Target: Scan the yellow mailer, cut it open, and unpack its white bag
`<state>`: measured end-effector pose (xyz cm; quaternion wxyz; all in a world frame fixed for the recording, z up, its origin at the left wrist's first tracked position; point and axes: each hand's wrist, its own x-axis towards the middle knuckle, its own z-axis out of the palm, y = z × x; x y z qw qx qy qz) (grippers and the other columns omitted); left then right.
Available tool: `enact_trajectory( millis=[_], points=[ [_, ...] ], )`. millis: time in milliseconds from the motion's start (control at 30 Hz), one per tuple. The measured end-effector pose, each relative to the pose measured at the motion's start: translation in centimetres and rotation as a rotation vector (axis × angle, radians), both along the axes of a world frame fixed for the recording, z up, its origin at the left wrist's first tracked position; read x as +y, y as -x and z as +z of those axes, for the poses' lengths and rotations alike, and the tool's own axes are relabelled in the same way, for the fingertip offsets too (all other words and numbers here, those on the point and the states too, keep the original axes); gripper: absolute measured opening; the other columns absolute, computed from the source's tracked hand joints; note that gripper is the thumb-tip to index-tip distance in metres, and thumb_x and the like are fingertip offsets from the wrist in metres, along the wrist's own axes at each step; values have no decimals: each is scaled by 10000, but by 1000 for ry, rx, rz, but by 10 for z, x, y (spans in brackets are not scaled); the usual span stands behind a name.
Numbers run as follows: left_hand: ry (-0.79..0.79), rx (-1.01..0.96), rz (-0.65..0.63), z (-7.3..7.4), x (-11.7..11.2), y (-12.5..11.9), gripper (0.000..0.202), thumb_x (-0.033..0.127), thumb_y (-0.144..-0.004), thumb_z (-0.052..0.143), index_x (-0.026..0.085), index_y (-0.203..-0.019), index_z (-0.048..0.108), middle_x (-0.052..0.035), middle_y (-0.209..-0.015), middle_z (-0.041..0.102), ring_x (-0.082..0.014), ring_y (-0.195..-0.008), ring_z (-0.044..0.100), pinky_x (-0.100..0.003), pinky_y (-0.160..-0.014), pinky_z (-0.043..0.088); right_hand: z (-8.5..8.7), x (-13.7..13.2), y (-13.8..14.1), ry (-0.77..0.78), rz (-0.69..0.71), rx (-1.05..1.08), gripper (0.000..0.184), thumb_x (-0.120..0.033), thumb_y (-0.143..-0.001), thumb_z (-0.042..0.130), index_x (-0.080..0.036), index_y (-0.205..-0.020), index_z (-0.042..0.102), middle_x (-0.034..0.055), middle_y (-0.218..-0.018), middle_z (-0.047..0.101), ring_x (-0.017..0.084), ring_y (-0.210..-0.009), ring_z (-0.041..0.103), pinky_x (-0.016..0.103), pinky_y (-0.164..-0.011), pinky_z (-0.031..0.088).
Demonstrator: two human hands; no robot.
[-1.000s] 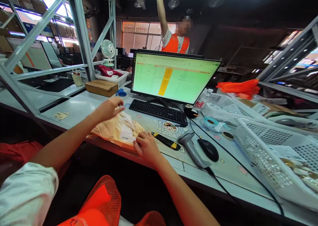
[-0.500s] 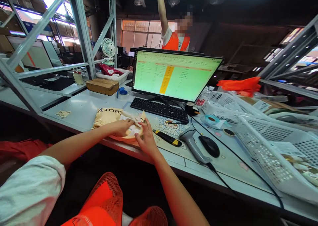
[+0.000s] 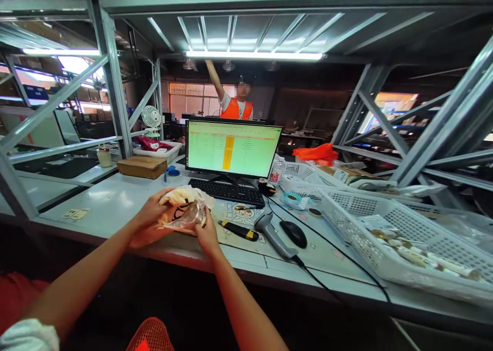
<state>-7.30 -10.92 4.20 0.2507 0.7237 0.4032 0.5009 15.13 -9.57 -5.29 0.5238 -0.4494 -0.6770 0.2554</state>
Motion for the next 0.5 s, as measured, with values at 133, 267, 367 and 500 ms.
enact_trajectory(
  millis=[133,267,367,500],
  points=[
    [36,-825,45,3,-29,-3,504,424,-782,779,218,-1235,701,-87,-1297,732,-305,-1215,687,-426,-1047,569,21,-16,5,45,53,240,723,-409,-879,573,-231,-1569,456,105,-1471,610,295,-1349,580,483,-1101,523],
    [-4,-1233,236,0,-43,0,470,462,-871,678,317,-1318,661,-12,-1290,739,-276,-1285,657,-433,-1031,592,24,-44,0,101,51,459,810,-467,-812,703,-206,-1547,486,136,-1580,500,345,-1435,498,525,-1194,432],
    [6,-1260,290,-7,-41,1,506,495,-928,562,338,-1406,616,-2,-1342,715,-283,-1376,591,-473,-1078,569,16,-67,-6,116,124,560,924,-526,-826,754,-295,-1627,353,100,-1644,421,327,-1493,435,532,-1225,390],
    [73,-1172,263,-22,-34,-13,575,574,-942,467,379,-1476,554,20,-1372,699,-296,-1351,614,-497,-1046,592,9,-85,-14,111,263,691,957,-766,-897,568,-432,-1672,117,53,-1681,366,319,-1488,450,566,-1157,465]
  ],
)
